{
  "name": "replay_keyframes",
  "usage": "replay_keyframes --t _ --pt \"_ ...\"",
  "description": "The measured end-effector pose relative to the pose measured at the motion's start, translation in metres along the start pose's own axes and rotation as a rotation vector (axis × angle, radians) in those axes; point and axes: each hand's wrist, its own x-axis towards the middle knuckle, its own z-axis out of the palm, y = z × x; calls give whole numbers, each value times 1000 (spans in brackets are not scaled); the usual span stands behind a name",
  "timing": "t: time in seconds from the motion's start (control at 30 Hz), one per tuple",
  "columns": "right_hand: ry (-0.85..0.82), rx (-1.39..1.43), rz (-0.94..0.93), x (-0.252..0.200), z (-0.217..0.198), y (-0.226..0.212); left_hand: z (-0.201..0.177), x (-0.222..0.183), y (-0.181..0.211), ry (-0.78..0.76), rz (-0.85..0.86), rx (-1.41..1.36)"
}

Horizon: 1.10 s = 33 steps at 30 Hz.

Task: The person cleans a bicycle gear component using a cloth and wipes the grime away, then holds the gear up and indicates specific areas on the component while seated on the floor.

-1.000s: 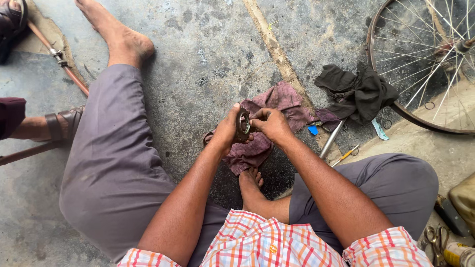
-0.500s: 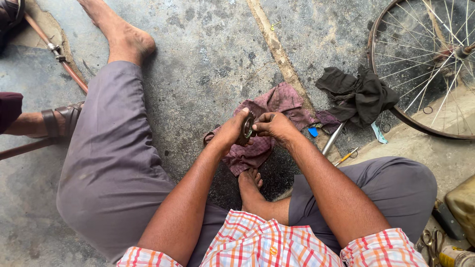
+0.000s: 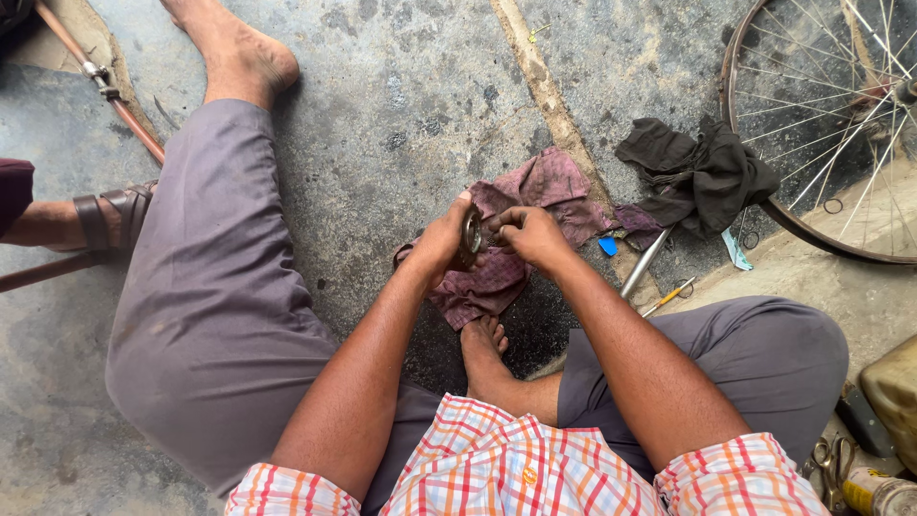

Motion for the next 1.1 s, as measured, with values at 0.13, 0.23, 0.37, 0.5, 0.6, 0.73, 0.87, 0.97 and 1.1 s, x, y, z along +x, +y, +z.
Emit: replay_keyframes --t 0.13,0.23,0.37,0.5,0.6,0.73,0.87,0.97,1.1 --pt "146 -481 -123 -6 11 11 -11 15 -16 132 -109 60" --pt "196 -729 -537 -12 22 21 -17 31 -34 118 -126 52" --pt "166 -863 -536 -13 32 26 -23 46 -50 151 -147 54" --pt "170 -908 -545 -11 33 33 -24 48 -51 181 -129 181" --pt "172 -790 -394 1 32 31 -21 45 -47 161 -149 140" --pt "149 -706 -241 8 35 30 -20 38 -42 165 -150 117" --pt "176 -958 -353 8 43 36 -14 29 -34 137 -140 42" --pt "199 -922 -377 8 40 29 -10 18 -24 109 -193 -7" --pt "168 -472 -72 8 26 17 -6 2 -12 61 -185 -118"
